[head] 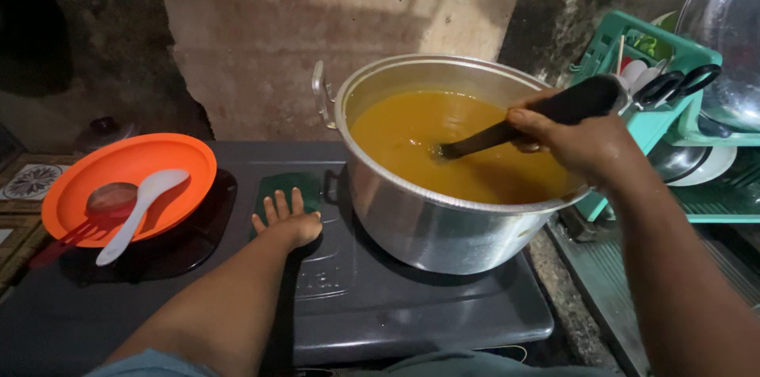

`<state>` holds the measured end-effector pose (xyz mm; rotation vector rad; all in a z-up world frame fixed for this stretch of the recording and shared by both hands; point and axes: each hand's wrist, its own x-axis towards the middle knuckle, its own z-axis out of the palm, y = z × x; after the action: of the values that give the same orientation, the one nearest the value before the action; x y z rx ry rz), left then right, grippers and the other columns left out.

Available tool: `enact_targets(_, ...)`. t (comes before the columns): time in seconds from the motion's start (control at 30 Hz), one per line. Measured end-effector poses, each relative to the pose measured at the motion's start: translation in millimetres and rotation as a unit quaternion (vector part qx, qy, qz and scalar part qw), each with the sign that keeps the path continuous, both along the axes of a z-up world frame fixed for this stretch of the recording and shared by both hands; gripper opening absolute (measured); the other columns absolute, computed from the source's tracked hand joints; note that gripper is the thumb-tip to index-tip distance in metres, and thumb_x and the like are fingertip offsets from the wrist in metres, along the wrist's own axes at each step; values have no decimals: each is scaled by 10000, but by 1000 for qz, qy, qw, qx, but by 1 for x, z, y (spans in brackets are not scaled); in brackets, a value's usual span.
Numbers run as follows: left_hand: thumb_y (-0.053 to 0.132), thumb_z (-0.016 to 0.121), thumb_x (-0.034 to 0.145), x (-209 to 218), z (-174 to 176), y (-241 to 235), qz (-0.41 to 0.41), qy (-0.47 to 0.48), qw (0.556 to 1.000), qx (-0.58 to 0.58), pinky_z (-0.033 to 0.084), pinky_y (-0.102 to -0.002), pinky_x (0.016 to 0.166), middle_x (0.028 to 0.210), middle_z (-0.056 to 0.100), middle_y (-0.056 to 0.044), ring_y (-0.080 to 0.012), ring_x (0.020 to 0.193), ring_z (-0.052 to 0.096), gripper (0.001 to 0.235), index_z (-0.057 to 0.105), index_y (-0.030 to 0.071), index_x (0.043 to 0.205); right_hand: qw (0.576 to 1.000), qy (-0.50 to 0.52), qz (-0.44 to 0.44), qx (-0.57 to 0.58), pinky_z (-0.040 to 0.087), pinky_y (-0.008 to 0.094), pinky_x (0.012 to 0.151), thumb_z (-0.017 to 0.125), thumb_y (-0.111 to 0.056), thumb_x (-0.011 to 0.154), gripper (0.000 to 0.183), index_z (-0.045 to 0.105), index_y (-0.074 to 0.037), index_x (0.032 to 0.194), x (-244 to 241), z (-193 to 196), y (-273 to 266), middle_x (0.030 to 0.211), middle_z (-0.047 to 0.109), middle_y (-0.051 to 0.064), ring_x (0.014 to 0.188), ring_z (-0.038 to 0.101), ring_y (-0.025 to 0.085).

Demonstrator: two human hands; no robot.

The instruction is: The person removes the lid from a large pot on a gas stove, then stirs a yellow liquid inside with a black spatula. The person adjusts the stove knob and continues stirring the contents.

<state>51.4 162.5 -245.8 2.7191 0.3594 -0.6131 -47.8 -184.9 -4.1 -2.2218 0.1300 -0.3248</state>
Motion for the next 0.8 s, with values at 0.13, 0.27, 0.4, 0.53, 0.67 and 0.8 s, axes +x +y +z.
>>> enact_targets(0.13, 519, 232, 1037, 0, 1, -1, 3, 2, 1000, 7, -124, -564, 1215, 1675, -257, -57, -269, 1515, -279, 726, -163, 283, 1599, 999, -18, -16, -23, 565, 325, 686, 729, -224, 902, 237, 763, -62, 1072, 0, 2, -11, 861, 763, 124, 716, 698, 179)
enact_targets(0.27, 516, 226, 1039, -1, 2, -2, 1, 6, 1000, 7, -131, -562, 1212, 1673, -257, -63, -270, 1513, -285, 720, -156, 278, 1601, 998, -39, -19, -47, 541, 365, 688, 726, -211, 937, 231, 767, -32, 1076, -2, 1, -24, 853, 760, 174, 723, 683, 227)
enact_targets(0.4, 509, 232, 1036, -1, 3, -2, 5, 3, 1000, 1, -129, -557, 1212, 1673, -253, -60, -266, 1512, -284, 723, -155, 275, 1602, 996, -48, -61, -53, 579, 351, 702, 728, -222, 916, 232, 742, -56, 1078, -2, -1, -34, 888, 756, 122, 769, 722, 197)
enact_targets(0.53, 509, 232, 1038, -3, 5, -3, 6, 2, 1000, 0, -132, -554, 1214, 1674, -246, -62, -265, 1513, -280, 720, -146, 273, 1604, 990, -73, -53, -106, 576, 359, 695, 738, -239, 922, 242, 738, -50, 1073, -3, 1, -40, 889, 753, 133, 775, 722, 203)
enact_targets(0.67, 513, 225, 1037, -2, 6, -3, 1, 0, 1000, 4, -133, -559, 1215, 1677, -240, -70, -269, 1514, -279, 717, -138, 270, 1606, 986, -34, -84, -140, 564, 378, 654, 740, -274, 920, 254, 747, -90, 1094, -4, 3, -34, 881, 756, 119, 739, 717, 212)
enact_targets(0.8, 511, 233, 1035, -3, 6, -3, 1, -3, 1000, -2, -141, -563, 1210, 1672, -249, -78, -273, 1506, -297, 726, -145, 263, 1604, 991, -32, -75, -105, 553, 364, 645, 729, -300, 917, 265, 748, -110, 1101, -10, -1, -24, 872, 758, 115, 719, 709, 205)
